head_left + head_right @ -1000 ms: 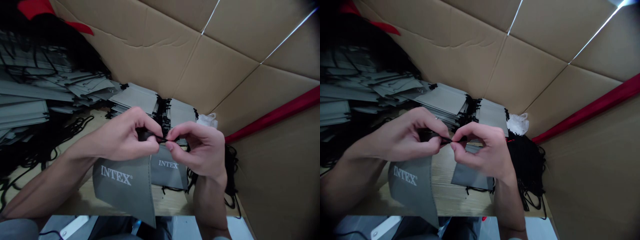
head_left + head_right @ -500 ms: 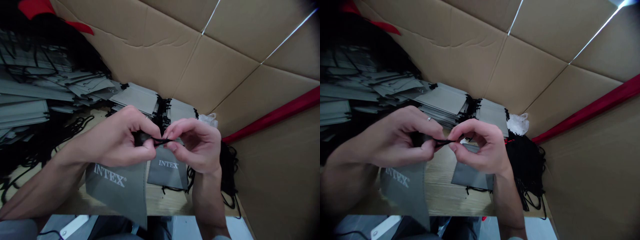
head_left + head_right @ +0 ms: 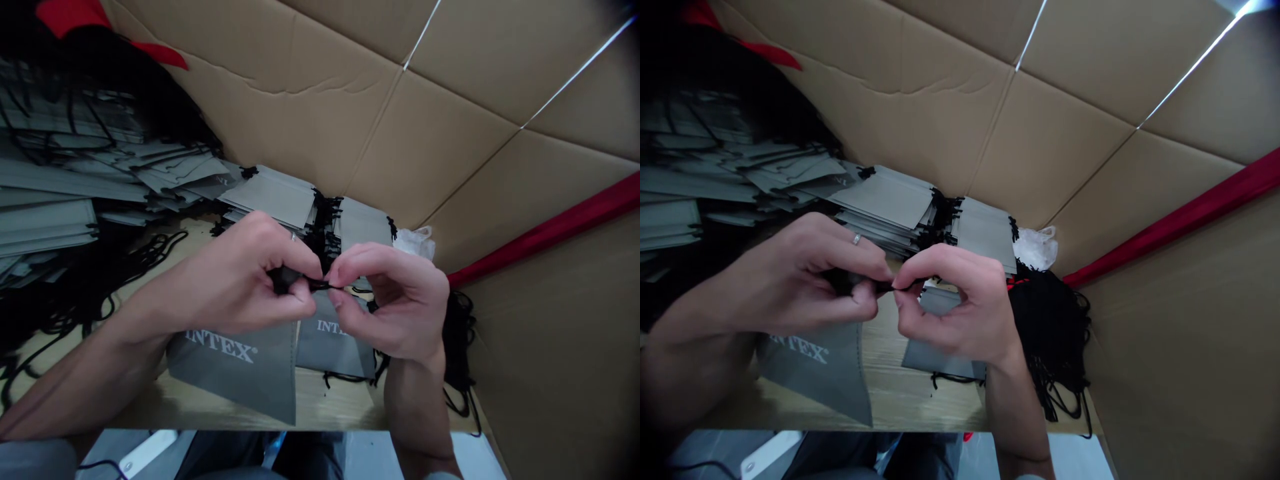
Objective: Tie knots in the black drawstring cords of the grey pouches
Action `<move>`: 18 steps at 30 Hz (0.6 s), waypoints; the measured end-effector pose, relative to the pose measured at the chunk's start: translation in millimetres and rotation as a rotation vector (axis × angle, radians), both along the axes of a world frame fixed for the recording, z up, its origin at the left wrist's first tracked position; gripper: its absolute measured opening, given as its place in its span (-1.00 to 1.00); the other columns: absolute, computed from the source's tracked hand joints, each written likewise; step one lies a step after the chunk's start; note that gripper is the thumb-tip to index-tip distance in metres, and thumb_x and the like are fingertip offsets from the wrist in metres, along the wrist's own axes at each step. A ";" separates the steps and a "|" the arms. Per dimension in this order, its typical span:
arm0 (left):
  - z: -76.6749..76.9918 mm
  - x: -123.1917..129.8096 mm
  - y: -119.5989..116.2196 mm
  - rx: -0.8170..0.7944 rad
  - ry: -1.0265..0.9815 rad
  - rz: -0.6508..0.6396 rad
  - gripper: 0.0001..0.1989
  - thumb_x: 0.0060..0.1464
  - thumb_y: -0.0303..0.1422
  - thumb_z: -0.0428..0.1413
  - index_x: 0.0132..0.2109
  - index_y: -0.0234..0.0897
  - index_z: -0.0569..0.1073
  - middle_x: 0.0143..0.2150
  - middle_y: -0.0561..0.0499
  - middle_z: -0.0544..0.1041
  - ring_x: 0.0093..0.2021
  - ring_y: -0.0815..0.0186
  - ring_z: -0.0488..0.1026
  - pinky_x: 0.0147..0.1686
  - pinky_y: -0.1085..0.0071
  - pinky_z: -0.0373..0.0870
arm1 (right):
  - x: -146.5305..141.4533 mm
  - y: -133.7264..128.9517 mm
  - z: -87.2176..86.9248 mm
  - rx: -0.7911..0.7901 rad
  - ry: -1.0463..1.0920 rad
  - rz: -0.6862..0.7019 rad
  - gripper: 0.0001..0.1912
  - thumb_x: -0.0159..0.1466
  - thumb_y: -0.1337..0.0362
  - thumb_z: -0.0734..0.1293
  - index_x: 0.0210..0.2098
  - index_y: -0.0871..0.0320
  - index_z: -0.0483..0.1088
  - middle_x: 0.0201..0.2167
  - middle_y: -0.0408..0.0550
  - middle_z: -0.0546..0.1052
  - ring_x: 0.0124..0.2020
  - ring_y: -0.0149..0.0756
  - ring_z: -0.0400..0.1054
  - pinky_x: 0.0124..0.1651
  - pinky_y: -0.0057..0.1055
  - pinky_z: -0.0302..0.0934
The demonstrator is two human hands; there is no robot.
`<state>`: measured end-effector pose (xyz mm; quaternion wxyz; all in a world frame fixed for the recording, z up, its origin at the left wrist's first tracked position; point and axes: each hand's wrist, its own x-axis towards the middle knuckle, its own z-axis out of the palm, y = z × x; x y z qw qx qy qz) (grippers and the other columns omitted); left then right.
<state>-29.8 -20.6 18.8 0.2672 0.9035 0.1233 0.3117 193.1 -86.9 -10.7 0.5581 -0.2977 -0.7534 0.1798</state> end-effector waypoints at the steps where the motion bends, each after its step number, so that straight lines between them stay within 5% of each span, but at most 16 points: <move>1: 0.9 -0.8 0.1 -0.020 -0.005 -0.025 -0.78 0.04 -0.60 0.07 -0.50 -0.26 0.41 -0.60 0.17 0.23 -0.56 0.49 0.06 -0.56 0.39 0.02 | -0.3 0.2 0.1 -0.032 0.028 0.028 -0.66 0.22 0.59 0.51 -0.16 0.03 0.68 -0.29 -0.15 0.70 -0.28 -0.28 0.61 -0.21 -0.31 0.52; 9: 6.9 -9.5 1.1 -0.145 -0.058 -0.208 -0.72 0.15 -0.64 0.09 -0.45 -0.22 0.36 -0.57 0.20 0.14 -0.57 0.50 0.02 -0.56 0.43 0.00 | -3.8 11.1 -8.6 -0.183 0.278 0.257 -0.78 0.22 0.51 0.62 -0.22 0.08 0.71 -0.32 -0.11 0.73 -0.38 -0.33 0.60 -0.32 -0.40 0.58; 12: 3.6 -7.0 2.6 -0.060 -0.014 -0.071 -0.72 0.21 -0.55 0.12 -0.47 -0.24 0.40 -0.58 0.16 0.26 -0.57 0.49 0.11 -0.55 0.40 0.04 | 4.3 15.4 -8.4 -0.297 0.252 0.231 -0.76 0.23 0.48 0.67 -0.19 0.07 0.70 -0.28 -0.14 0.73 -0.40 -0.39 0.59 -0.32 -0.46 0.57; 18: -10.5 2.2 19.2 0.011 0.123 0.172 -0.76 0.24 -0.39 0.09 -0.37 -0.24 0.58 -0.59 0.17 0.26 -0.57 0.49 0.08 -0.55 0.40 0.04 | 25.3 15.5 4.2 -0.386 0.071 0.081 -0.48 0.27 0.43 0.69 0.16 0.00 0.61 -0.02 -0.10 0.73 0.02 -0.28 0.66 0.06 -0.39 0.61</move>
